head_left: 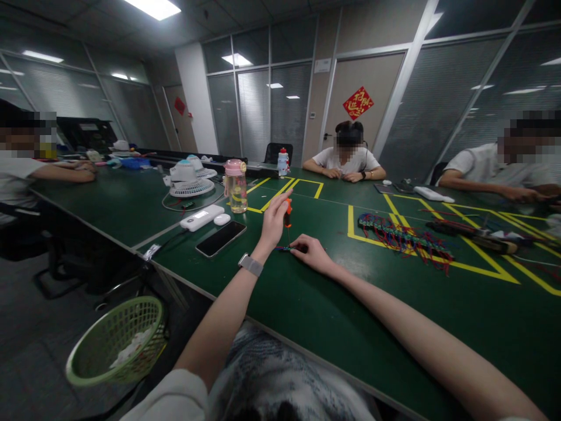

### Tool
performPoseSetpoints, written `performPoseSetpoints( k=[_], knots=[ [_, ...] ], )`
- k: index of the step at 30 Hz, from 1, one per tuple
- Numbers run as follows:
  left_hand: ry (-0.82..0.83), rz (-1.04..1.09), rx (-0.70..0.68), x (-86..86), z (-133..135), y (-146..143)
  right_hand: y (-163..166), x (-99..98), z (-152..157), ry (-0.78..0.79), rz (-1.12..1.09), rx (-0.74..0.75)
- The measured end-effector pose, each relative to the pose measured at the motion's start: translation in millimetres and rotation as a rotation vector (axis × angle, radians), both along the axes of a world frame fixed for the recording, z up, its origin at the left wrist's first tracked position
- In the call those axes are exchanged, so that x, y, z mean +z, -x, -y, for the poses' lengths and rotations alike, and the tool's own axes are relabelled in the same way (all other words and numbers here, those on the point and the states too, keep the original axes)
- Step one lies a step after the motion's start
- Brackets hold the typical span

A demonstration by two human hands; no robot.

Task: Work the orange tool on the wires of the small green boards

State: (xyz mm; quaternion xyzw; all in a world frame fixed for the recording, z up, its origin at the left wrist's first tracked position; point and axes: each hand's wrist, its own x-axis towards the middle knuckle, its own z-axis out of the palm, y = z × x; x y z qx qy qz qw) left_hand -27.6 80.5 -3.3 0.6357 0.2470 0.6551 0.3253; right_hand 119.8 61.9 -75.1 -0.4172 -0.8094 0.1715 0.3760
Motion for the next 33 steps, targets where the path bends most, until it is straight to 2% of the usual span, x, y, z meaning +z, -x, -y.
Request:
performPoseSetpoints(
  k=[3,9,14,19,24,26,30,33],
  knots=[
    [0.079,0.077,-0.097,-2.0,-1.6,-2.7,-0.3,-1.0,-0.7,0.006,-0.008,0.002],
    [-0.030,-0.077,0.096,-0.2,2.0,0.0,-0.9,-1.7,-1.7,0.004,-0.001,0.002],
    [0.051,-0.003,-0.108,0.3,2.6,-1.8,-0.8,-2.8,-3.3,0.021,-0.012,-0.002],
    [0.018,-0.048,-0.054,-1.1,1.8,-3.2,-1.2,-5.7,-6.2,0.064,-0.062,-0.035],
    [0.055,-0.016,-0.128,-3.4,-1.4,-3.4,-1.1,-4.9,-6.2,0.099,-0.088,-0.045],
    [0.043,-0.026,-0.082,-4.1,-2.1,-2.7,-1.1,-4.2,-5.9,0.112,-0.096,-0.050],
    [-0.066,-0.100,0.126,-3.3,-1.3,-0.8,-1.7,-4.3,-6.5,0.110,-0.091,-0.051],
    [-0.063,-0.085,0.095,-2.0,-0.7,-1.5,-2.2,-4.8,-7.0,0.110,-0.092,-0.046]
  ],
)
